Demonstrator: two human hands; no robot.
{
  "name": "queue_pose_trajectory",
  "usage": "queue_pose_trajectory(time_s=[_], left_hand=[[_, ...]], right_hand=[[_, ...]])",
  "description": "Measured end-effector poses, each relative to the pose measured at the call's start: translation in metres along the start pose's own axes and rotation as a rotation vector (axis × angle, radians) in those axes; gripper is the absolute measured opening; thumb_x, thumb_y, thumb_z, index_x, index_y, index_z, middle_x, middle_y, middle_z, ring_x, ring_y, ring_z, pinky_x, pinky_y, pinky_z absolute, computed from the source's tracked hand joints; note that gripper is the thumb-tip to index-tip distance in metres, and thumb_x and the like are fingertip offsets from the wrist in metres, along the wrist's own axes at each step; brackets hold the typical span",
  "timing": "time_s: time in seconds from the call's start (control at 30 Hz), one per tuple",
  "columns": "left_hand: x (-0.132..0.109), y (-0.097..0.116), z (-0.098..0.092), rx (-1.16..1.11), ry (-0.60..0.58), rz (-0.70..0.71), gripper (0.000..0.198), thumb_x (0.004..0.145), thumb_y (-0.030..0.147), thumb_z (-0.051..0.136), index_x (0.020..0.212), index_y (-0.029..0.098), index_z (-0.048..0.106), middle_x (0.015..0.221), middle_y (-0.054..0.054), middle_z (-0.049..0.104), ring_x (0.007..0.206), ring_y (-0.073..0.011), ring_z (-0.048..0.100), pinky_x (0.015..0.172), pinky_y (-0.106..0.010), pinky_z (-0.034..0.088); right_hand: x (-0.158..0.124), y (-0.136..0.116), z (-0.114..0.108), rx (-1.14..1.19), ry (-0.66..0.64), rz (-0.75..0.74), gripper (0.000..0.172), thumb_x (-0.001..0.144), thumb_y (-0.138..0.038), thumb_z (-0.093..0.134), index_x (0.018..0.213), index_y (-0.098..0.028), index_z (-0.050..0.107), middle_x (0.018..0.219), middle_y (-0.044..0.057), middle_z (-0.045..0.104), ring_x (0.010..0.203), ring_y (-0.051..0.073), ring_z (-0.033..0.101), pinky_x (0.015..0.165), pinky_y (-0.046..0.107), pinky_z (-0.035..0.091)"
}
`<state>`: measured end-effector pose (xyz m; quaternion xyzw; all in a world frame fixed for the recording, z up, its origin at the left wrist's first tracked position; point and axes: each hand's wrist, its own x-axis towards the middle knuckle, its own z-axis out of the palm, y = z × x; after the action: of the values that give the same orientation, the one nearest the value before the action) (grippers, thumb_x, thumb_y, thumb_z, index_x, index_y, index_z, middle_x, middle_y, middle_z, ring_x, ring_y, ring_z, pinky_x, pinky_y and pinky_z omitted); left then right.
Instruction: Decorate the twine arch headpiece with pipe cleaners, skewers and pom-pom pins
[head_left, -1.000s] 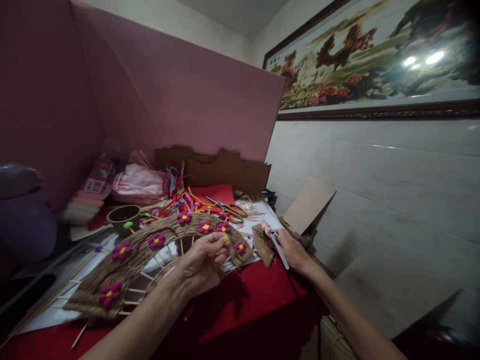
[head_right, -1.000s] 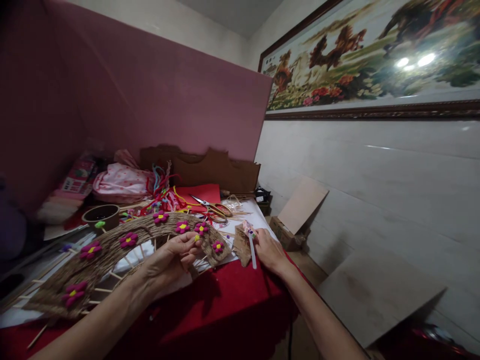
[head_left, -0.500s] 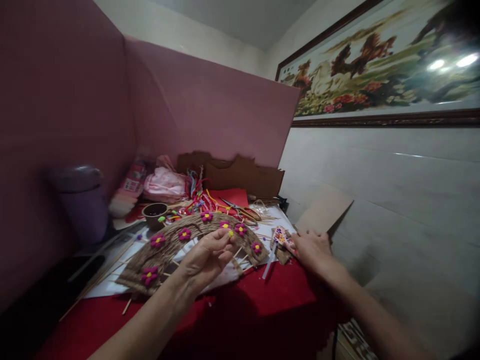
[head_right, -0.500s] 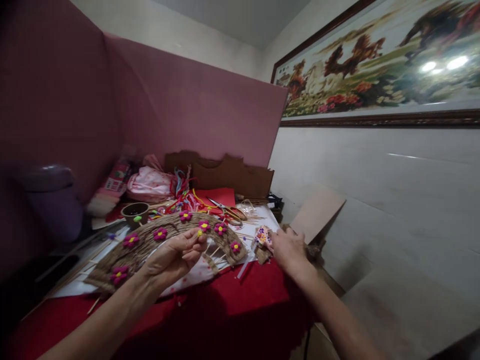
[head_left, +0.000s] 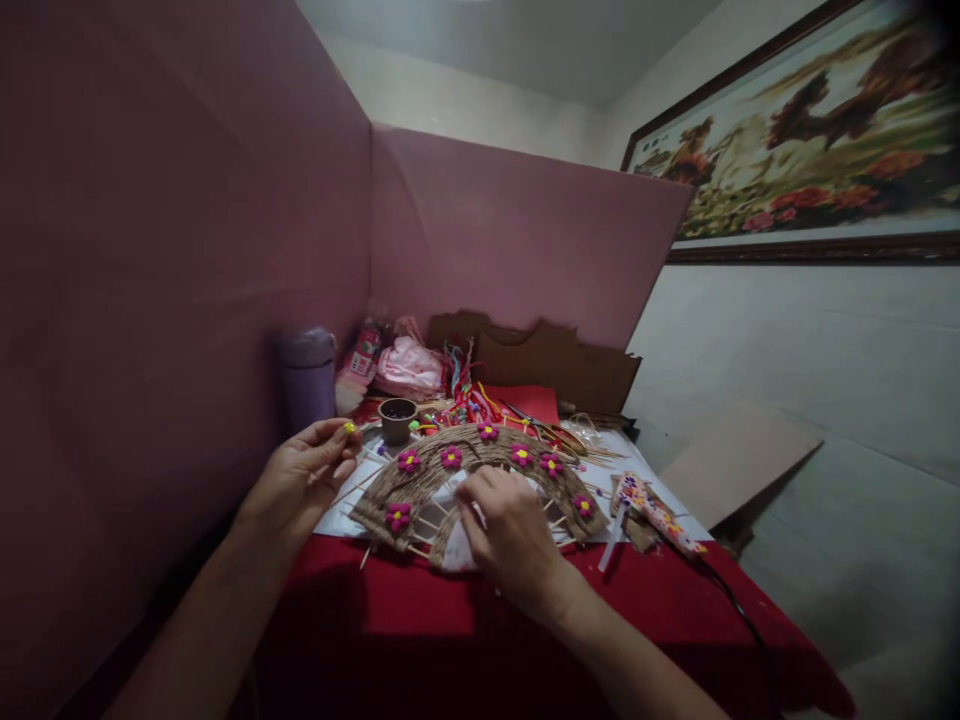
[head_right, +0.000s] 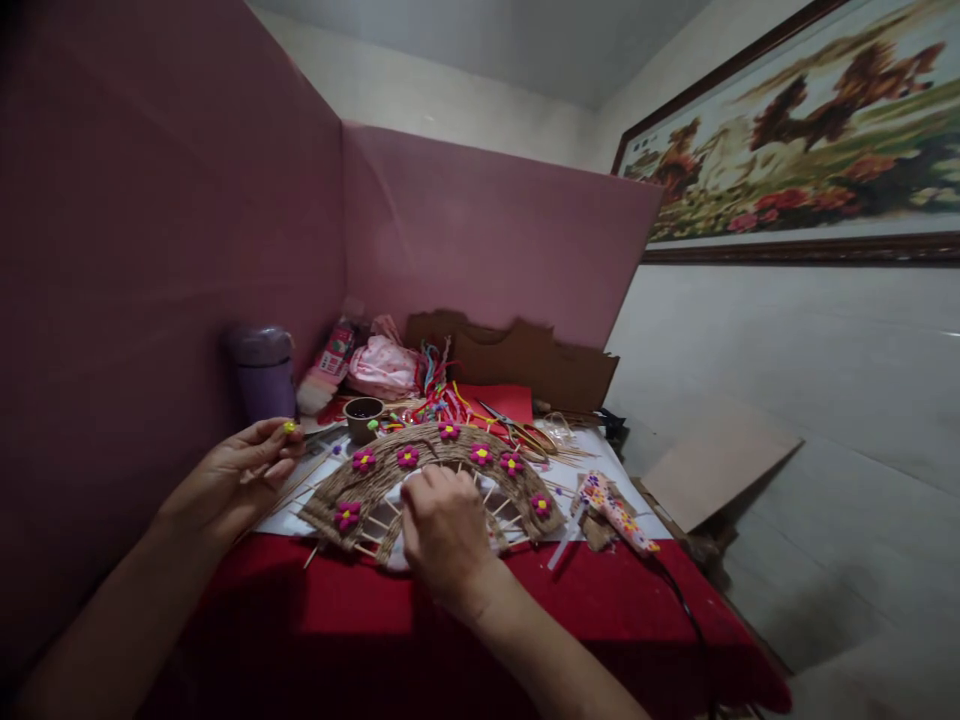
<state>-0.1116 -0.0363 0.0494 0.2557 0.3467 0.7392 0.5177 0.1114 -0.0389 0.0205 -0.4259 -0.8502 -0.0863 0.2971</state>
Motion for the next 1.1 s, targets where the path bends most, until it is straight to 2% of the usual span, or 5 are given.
queue_pose_trajectory(time_s=[0.13, 0.27, 0.47, 0.7, 1.1], left_hand=[[0.003, -0.008, -0.024, 0.148, 0.029, 0.038, 0.012, 0.059, 0.001, 0.068, 0.065, 0.010, 0.063, 0.056, -0.003, 0.062, 0.042, -0.0061, 0.050, 0.037, -0.013, 0.039], [0.003, -0.021, -0.039, 0.224, 0.072, 0.059, 0.023, 0.049, 0.015, 0.077, 0.065, 0.011, 0.061, 0.056, -0.002, 0.064, 0.038, -0.0047, 0.047, 0.036, -0.014, 0.036], [0.008, -0.029, -0.045, 0.330, 0.116, 0.068, 0.032, 0.042, 0.025, 0.080, 0.064, 0.011, 0.061, 0.053, -0.002, 0.063, 0.036, -0.0052, 0.046, 0.035, -0.015, 0.032], [0.005, -0.027, -0.047, 0.326, 0.084, 0.069, 0.032, 0.045, 0.026, 0.080, 0.066, 0.011, 0.061, 0.053, -0.002, 0.064, 0.036, -0.0046, 0.045, 0.035, -0.015, 0.030], [0.003, -0.028, -0.047, 0.336, 0.075, 0.082, 0.030, 0.046, 0.024, 0.081, 0.064, 0.011, 0.062, 0.053, -0.002, 0.064, 0.035, -0.0044, 0.046, 0.035, -0.015, 0.033]], right_hand=[[0.009, -0.027, 0.022, 0.069, -0.022, -0.046, 0.006, 0.082, -0.017, 0.052, 0.078, -0.018, 0.057, 0.083, 0.004, 0.058, 0.078, 0.017, 0.048, 0.070, 0.028, 0.032], [0.029, -0.040, 0.034, 0.062, -0.029, -0.092, 0.004, 0.080, -0.018, 0.055, 0.076, -0.018, 0.057, 0.085, 0.004, 0.057, 0.080, 0.017, 0.046, 0.070, 0.029, 0.032], [0.055, -0.031, 0.039, 0.087, -0.007, -0.116, 0.005, 0.080, -0.020, 0.056, 0.077, -0.019, 0.059, 0.085, 0.004, 0.058, 0.083, 0.019, 0.047, 0.071, 0.030, 0.033], [0.022, 0.001, 0.026, 0.242, 0.032, 0.036, 0.009, 0.082, -0.013, 0.051, 0.080, -0.019, 0.057, 0.082, 0.004, 0.059, 0.083, 0.019, 0.050, 0.075, 0.030, 0.036], [-0.002, -0.023, 0.050, -0.160, -0.049, -0.082, 0.008, 0.075, -0.013, 0.060, 0.071, -0.019, 0.058, 0.079, 0.007, 0.056, 0.077, 0.022, 0.043, 0.067, 0.034, 0.029]])
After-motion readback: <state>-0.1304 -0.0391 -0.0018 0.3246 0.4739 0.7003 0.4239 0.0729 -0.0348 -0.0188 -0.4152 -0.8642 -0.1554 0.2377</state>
